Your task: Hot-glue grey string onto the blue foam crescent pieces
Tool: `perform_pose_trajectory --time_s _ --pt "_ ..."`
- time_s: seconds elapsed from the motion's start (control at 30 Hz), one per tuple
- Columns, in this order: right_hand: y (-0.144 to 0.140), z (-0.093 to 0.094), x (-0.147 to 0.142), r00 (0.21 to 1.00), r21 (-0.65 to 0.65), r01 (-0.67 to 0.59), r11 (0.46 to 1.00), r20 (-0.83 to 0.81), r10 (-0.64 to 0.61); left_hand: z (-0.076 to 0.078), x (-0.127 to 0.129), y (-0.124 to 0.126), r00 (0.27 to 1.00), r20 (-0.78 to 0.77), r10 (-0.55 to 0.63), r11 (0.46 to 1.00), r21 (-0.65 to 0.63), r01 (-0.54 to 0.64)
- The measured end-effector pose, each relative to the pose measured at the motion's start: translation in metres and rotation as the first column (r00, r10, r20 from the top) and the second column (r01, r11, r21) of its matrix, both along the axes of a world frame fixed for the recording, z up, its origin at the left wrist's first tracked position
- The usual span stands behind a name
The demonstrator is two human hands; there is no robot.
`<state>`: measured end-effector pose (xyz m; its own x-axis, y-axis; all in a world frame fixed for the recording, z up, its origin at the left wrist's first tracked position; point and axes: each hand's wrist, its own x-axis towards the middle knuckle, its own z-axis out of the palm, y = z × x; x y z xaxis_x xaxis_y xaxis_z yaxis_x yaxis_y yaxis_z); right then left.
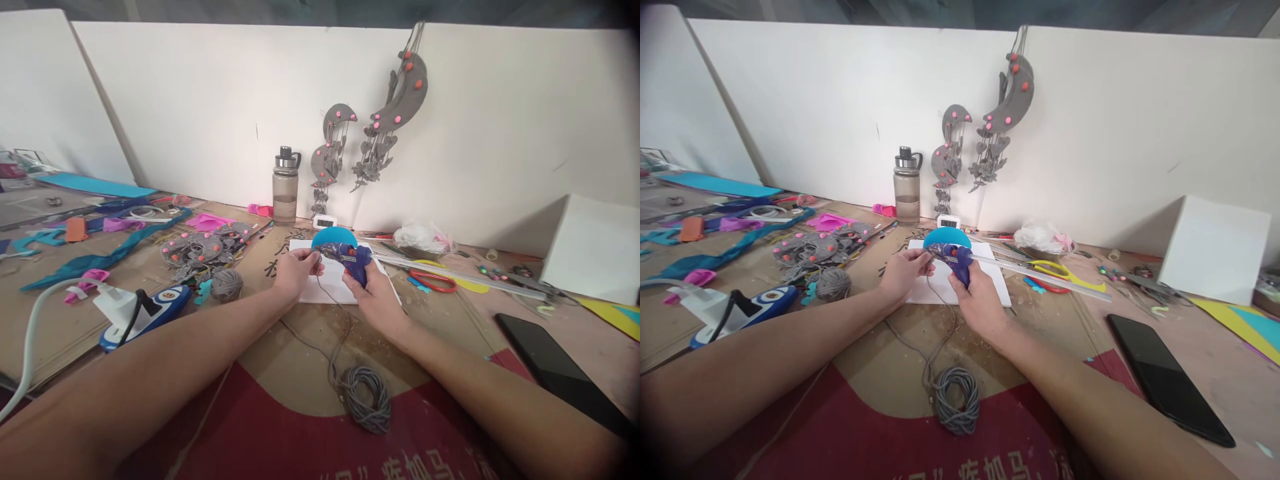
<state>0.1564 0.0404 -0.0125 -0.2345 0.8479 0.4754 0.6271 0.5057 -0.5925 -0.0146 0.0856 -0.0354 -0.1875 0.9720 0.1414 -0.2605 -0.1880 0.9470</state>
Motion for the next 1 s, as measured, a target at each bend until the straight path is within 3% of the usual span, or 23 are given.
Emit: perform_pose_trajectory --time_s 1.0 --pt "0.0006 0.0001 0.0001 0.999 -0.005 0.047 0.999 0.011 -0.047 0.0030 -0.0002 -0.0023 1.000 0.018 0.018 0.999 0.029 -0.018"
